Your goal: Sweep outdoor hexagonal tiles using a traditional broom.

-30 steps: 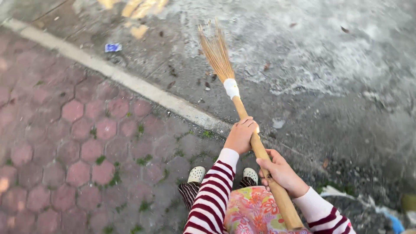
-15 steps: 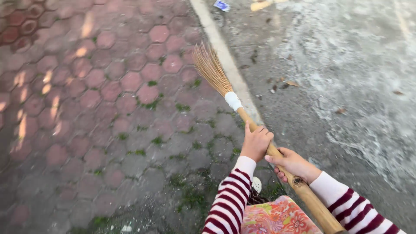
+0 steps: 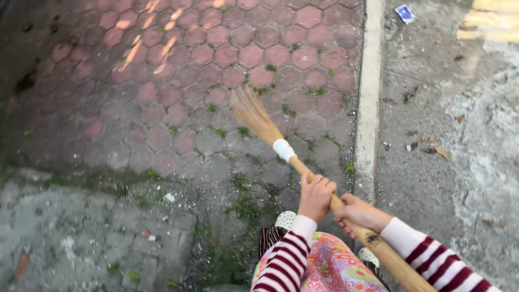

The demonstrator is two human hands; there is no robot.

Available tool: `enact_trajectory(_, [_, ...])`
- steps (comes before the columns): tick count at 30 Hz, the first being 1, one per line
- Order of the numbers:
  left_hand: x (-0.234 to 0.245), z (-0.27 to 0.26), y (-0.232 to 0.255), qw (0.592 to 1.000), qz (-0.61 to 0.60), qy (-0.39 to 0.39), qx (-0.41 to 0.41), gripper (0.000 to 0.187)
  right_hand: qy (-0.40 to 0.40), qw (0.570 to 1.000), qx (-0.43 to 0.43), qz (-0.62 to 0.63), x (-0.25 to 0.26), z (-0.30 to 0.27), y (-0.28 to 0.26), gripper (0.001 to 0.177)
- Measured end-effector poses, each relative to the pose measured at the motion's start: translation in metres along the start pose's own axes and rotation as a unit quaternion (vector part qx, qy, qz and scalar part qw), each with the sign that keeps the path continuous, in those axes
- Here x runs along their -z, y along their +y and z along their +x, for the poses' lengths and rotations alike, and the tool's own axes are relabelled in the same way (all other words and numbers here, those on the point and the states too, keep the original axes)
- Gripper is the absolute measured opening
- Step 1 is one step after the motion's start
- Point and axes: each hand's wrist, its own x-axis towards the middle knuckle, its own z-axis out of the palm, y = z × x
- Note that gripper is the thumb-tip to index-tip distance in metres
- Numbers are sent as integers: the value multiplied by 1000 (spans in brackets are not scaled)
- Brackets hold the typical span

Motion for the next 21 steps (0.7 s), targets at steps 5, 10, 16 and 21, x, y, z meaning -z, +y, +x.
enact_trajectory(5, [-15,-73,72,992,25,60,112,11,-77,987,13,-138,-1,-28,54,42])
enact_trajectory(10, [-45,-133,137,972,18,45,231,16,-178,974,-13,-140,27,-38,121,38])
enact_trajectory(16, [-99,-145,212,965,-102,-17,241,21,-187,982,-36,-13,86,-81,194,26])
enact_trajectory(21, [-87,-86,277,974,-192,-33,112,12,35,990,-34,131,95,-190,183,20])
